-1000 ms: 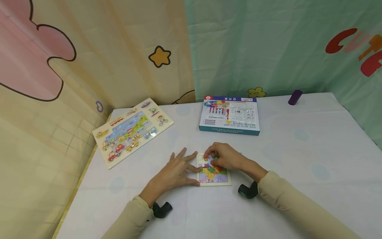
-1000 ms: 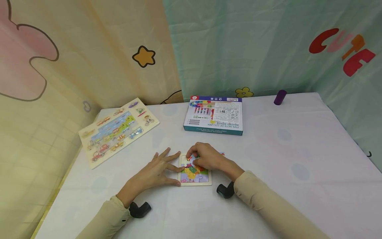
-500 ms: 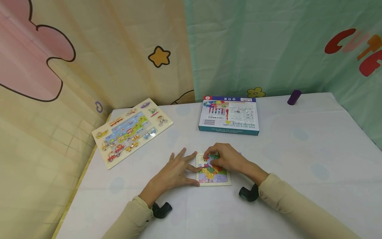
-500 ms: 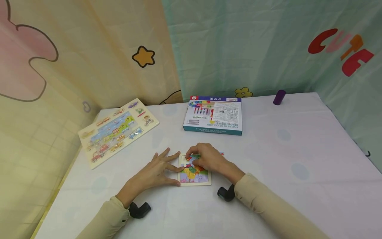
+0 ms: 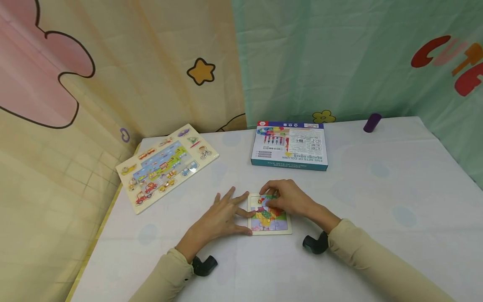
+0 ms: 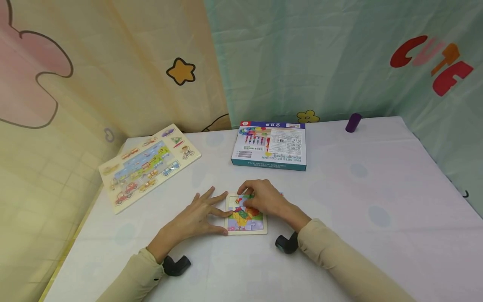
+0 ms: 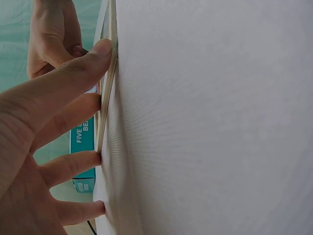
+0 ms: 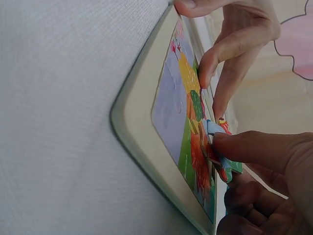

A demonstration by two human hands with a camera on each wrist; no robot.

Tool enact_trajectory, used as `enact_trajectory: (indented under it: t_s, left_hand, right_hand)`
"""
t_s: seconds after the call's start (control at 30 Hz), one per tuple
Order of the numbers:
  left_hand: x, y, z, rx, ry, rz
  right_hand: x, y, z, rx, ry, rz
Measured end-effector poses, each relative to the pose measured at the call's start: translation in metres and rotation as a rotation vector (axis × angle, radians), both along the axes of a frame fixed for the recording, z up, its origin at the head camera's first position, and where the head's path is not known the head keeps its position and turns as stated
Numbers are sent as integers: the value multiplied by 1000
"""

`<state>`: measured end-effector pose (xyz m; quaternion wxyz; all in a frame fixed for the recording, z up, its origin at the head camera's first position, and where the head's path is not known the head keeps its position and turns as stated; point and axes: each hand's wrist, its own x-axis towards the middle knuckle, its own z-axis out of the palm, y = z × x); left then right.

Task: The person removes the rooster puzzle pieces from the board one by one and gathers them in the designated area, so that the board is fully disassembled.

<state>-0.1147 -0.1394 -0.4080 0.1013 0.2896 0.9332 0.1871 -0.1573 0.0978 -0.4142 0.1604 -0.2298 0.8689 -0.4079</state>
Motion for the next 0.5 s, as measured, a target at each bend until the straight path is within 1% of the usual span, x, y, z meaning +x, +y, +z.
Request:
enact_trajectory:
  t_s: [0.3, 0.5]
  left_hand:
    - [0, 0, 0, 0, -1, 0]
    - [0, 0, -1, 6, 1, -4]
  right_hand:
    - [1, 0, -2, -30, 12, -30]
    - [3, -1, -3, 4, 9, -2]
